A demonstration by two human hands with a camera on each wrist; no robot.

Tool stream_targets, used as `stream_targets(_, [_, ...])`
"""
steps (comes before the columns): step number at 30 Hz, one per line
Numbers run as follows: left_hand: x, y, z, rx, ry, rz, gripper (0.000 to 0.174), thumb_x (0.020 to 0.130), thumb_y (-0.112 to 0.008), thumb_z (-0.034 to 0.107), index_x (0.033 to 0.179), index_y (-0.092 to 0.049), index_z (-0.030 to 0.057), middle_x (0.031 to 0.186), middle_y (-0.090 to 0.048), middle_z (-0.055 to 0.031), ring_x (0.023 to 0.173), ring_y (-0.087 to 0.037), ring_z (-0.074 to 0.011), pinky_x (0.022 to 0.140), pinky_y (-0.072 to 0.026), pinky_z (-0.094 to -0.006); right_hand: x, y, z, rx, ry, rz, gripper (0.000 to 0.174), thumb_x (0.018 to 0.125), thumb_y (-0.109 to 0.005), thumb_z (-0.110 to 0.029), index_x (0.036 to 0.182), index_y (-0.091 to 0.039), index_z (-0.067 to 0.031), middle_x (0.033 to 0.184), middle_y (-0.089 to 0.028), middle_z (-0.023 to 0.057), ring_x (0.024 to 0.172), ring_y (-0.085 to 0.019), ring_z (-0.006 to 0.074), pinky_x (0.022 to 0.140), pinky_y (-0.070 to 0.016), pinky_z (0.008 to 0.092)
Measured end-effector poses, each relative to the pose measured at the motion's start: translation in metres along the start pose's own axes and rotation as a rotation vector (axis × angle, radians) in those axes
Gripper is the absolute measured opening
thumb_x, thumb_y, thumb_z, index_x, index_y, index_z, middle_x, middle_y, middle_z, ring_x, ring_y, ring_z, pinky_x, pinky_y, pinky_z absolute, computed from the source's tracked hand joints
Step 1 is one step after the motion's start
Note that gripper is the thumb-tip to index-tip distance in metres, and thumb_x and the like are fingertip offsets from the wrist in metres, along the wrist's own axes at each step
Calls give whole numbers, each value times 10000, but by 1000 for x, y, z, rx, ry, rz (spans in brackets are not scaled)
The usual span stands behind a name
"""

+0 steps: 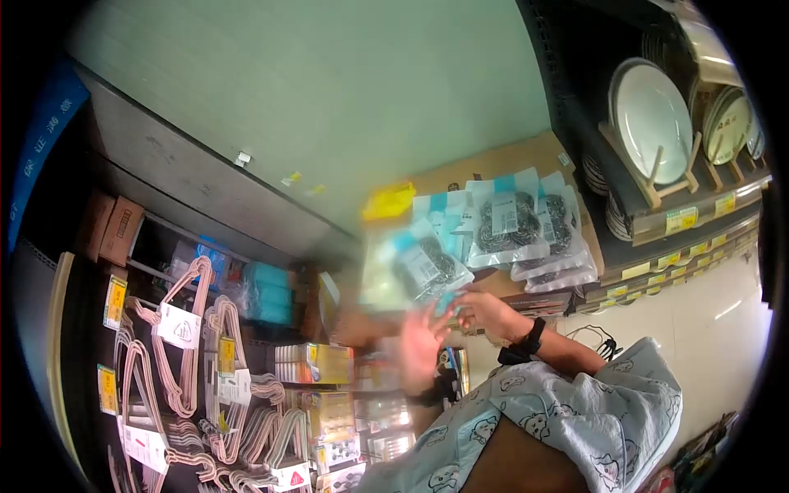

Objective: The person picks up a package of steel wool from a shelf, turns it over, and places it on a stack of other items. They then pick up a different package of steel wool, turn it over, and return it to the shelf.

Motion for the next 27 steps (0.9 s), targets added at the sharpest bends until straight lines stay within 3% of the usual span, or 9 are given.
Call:
stream_targets(6, [-9, 42, -26, -211, -1, 197, 388, 1078, -463, 275, 1403, -506, 66, 1552, -493, -100, 1322, -534, -307, 1063, -438, -421, 15, 33, 24, -13, -88, 9, 192, 1014, -570, -193, 1148, -610, -61, 971, -667, 58, 807, -633, 145, 760, -504, 290])
stream_targets(9, [-16, 50, -17, -26, -115, 196, 405, 1065, -442, 221, 1391, -510, -8, 1454, -533, -185, 1271, -550, -329, 1098, -443, -484, 16, 37, 29, -98, -111, 3, 186, 1020, -571, -206, 1096, -628, -46, 946, -663, 48, 816, -630, 141, 773, -495, 273])
stream_targets(12, [-25, 45, -16, -220, -94, 145, 368, 1070, -429, 178, 1370, -522, -15, 1419, -553, -189, 1257, -564, -319, 1092, -463, -460, 15, 35, 40, -212, -50, -62, 197, 1021, -577, -209, 1062, -641, -27, 909, -654, 55, 820, -628, 145, 770, -493, 271])
stream_targets(15, [-41, 57, -20, 147, -269, 64, 348, 1070, -437, 204, 1350, -532, 20, 1435, -561, -176, 1176, -604, -263, 1026, -491, -387, 5, 20, 56, -203, -157, -102, 193, 1019, -575, -186, 1073, -640, -12, 898, -642, 63, 827, -623, 149, 763, -489, 270])
stream_targets(18, [-87, 29, -20, 32, -223, 162, 352, 1045, -483, 217, 1339, -522, 27, 1365, -619, -165, 1107, -641, -224, 954, -521, -331, -12, -6, 64, -430, -60, -212, 186, 1021, -561, -158, 1075, -637, 2, 912, -632, 71, 844, -618, 156, 756, -487, 270])
stream_targets(21, [-140, 28, -31, 17, -274, 259, 338, 1033, -507, 235, 1298, -546, 29, 1295, -665, -149, 1096, -650, -198, 919, -529, -307, -38, -29, 91, -323, -227, -130, 174, 1013, -555, -140, 1069, -638, 2, 910, -631, 69, 831, -611, 161, 753, -480, 284])
stream_targets(23, [-190, 25, -32, 20, -366, 332, 328, 1034, -512, 246, 1284, -558, 38, 1286, -670, -146, 1081, -656, -190, 911, -529, -299, -54, -58, 104, -576, -103, -321, 172, 1007, -559, -148, 1064, -638, -6, 895, -630, 62, 806, -603, 163, 749, -475, 297])
stream_targets(26, [-270, 82, -60, 199, -491, 473, 336, 1043, -517, 278, 1284, -568, 50, 1267, -685, -145, 1060, -664, -184, 902, -525, -291, -81, -88, 154, -767, -135, -491, 156, 999, -560, -165, 1013, -639, -31, 867, -629, 47, 763, -585, 158, 738, -464, 316])
stream_targets(27, [-305, 92, -73, 78, -541, 514, 340, 1045, -516, 285, 1286, -570, 52, 1267, -686, -145, 1061, -662, -184, 904, -523, -293, -93, -83, 185, -576, -315, -429, 155, 1000, -556, -165, 999, -638, -34, 861, -629, 46, 759, -584, 157, 733, -464, 313])
Point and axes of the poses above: each hand's wrist, its own x-axis towards the middle knuckle, its own y-axis out of the back of the hand, z = x × y, the point moved 10 cm from there along x, towards the middle knuckle
